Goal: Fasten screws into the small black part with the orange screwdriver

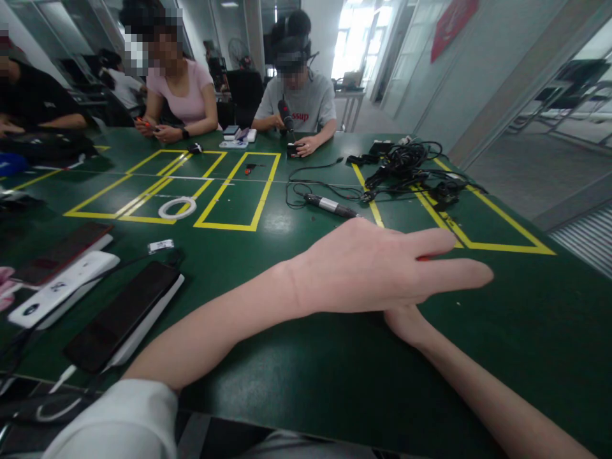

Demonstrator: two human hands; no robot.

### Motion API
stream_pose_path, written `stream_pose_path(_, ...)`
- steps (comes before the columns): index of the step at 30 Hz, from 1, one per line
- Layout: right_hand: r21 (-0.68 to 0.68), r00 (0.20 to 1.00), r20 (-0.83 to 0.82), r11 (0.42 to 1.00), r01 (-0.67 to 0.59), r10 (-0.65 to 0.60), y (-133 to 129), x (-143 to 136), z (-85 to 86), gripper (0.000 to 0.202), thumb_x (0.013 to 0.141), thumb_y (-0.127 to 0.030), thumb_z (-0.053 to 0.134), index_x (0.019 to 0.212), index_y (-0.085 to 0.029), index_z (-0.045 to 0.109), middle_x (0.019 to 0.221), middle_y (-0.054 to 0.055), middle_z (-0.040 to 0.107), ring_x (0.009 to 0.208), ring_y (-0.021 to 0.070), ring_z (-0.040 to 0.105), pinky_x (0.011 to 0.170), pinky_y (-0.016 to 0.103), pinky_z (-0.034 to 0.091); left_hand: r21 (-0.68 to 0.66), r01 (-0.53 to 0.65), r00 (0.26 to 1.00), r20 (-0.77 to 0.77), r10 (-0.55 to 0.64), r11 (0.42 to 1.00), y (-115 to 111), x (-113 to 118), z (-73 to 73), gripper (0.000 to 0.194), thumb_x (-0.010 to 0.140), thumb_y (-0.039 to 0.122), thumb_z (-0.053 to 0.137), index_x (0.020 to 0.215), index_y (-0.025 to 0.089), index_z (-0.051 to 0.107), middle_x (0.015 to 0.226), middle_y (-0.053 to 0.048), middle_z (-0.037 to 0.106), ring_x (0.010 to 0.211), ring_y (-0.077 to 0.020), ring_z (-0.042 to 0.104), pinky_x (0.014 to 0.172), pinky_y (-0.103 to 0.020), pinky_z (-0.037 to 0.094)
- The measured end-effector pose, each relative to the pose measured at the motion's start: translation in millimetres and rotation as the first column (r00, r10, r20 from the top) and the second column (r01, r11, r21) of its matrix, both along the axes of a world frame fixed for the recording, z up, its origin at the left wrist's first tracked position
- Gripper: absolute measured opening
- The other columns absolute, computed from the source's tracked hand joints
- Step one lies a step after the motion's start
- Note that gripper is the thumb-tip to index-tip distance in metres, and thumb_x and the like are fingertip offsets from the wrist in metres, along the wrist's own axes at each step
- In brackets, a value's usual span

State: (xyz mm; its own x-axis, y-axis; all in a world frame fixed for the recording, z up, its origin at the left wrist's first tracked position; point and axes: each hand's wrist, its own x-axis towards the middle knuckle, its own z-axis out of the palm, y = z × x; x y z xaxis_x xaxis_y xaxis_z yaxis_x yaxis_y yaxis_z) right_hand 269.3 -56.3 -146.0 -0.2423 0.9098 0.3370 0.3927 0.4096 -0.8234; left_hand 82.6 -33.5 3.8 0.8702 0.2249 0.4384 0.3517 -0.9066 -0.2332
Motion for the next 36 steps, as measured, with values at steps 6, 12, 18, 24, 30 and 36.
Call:
stream_pose_path(6,-0.135,0.955,0.154,0.963,-0.235,0.255,7,8,29.9,0.020,0.085,-0.026,0.069,0.104,-0.022,0.074,0.104,0.007,0.080,0.099,0.0305,0.076,0.085,0.043,0.067,-0.129,0.002,1.000,0.013,-0.001,0.992,7,-2,12.1,0.023,0.099,0.024,0.049,0.112,0.021,0.068,0.095,-0.003,0.067,0.075,-0.0143,0.061,0.058,-0.025,0.036)
stream_pose_path(12,-0.054,0.958,0.190,0.976,-0.210,0.217,6,-4,21.1,0.012,0.088,-0.029,0.075,0.099,-0.025,0.072,0.095,0.005,0.079,0.089,0.0283,0.075,0.082,0.044,0.065,-0.368,0.092,0.995,0.060,-0.075,0.925,19,-17,19.4,0.027,0.088,0.011,0.051,0.105,0.020,0.069,0.117,-0.006,0.070,0.088,-0.0156,0.067,0.068,-0.026,0.046)
stream_pose_path(18,0.153,0.922,0.356,0.964,-0.219,0.153,2,-13,11.4,0.024,0.085,-0.029,0.077,0.104,-0.019,0.065,0.096,0.010,0.076,0.085,0.0273,0.074,0.072,0.038,0.061,-0.361,0.022,0.999,0.035,-0.010,0.932,23,-26,22.2,0.022,0.091,0.015,0.055,0.105,0.021,0.071,0.093,-0.002,0.074,0.089,-0.0178,0.069,0.075,-0.027,0.049)
stream_pose_path(24,0.249,0.885,0.439,0.925,-0.286,0.155,2,-18,22.7,0.022,0.096,-0.038,0.063,0.103,-0.018,0.068,0.099,0.013,0.078,0.088,0.0307,0.074,0.076,0.042,0.061,-0.280,-0.008,1.000,-0.021,0.002,0.960,7,-27,25.2,0.030,0.089,0.014,0.055,0.114,0.020,0.070,0.111,-0.007,0.069,0.095,-0.0203,0.066,0.076,-0.031,0.052)
stream_pose_path(30,0.192,0.854,0.491,0.935,-0.298,0.171,3,-12,20.7,0.023,0.095,-0.039,0.061,0.094,-0.020,0.073,0.090,0.012,0.080,0.083,0.0313,0.076,0.075,0.043,0.062,-0.267,-0.025,0.999,-0.051,0.011,0.963,5,-23,26.7,0.030,0.093,0.013,0.051,0.113,0.023,0.070,0.101,-0.003,0.070,0.090,-0.0183,0.065,0.070,-0.028,0.048)
stream_pose_path(36,0.188,0.896,0.395,0.937,-0.296,0.203,3,-15,19.4,0.017,0.093,-0.035,0.062,0.094,-0.023,0.074,0.094,0.010,0.081,0.086,0.0311,0.077,0.076,0.042,0.062,-0.278,0.017,0.998,-0.048,-0.032,0.960,4,-23,29.5,0.036,0.091,0.011,0.052,0.120,0.024,0.071,0.114,-0.006,0.069,0.093,-0.0184,0.064,0.071,-0.030,0.046)
